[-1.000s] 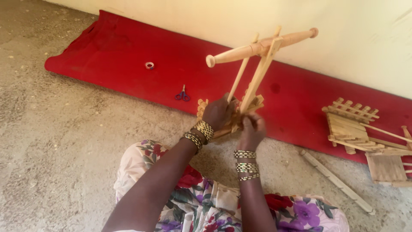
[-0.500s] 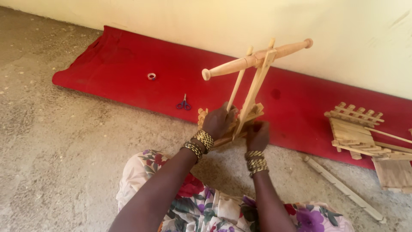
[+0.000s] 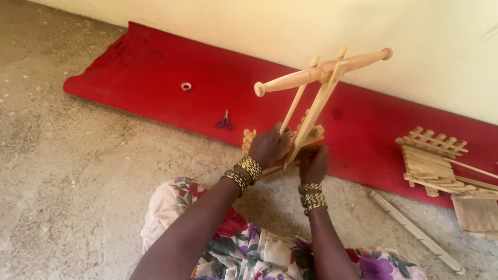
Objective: The person sits on the floor assembling a small wooden toy structure, fitting wooden slats and dowels into a slotted base and attaching a turned spindle piece upright between the parts, pressing the pieces together by hand to build up the toy.
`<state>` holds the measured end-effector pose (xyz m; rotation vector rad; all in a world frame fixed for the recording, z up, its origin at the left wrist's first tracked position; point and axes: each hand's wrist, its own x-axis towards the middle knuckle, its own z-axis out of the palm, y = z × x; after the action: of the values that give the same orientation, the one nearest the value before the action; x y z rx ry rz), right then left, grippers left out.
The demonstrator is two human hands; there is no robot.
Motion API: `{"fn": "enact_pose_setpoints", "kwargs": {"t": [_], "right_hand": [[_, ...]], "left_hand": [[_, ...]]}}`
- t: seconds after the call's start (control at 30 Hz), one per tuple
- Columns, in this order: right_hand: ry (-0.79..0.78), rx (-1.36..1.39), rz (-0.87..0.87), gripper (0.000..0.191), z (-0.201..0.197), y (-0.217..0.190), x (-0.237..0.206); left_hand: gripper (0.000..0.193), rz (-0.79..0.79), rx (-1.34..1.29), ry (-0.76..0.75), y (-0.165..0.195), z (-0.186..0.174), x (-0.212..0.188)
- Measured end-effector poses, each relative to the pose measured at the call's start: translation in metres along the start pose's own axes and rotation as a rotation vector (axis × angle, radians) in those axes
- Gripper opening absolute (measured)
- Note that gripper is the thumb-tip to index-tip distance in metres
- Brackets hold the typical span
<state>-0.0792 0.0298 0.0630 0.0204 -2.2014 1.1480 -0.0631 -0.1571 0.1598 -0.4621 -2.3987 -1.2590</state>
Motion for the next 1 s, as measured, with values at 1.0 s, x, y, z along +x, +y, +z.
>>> {"fn": "enact_pose_setpoints", "kwargs": {"t": [1.0], "right_hand": [[-0.07,-0.142,-0.27,0.011,0.002,0.01,-0.029]], "left_hand": [[0.027,-0.021,0.023,-0.023,-0.011,0.009,-0.001]]}}
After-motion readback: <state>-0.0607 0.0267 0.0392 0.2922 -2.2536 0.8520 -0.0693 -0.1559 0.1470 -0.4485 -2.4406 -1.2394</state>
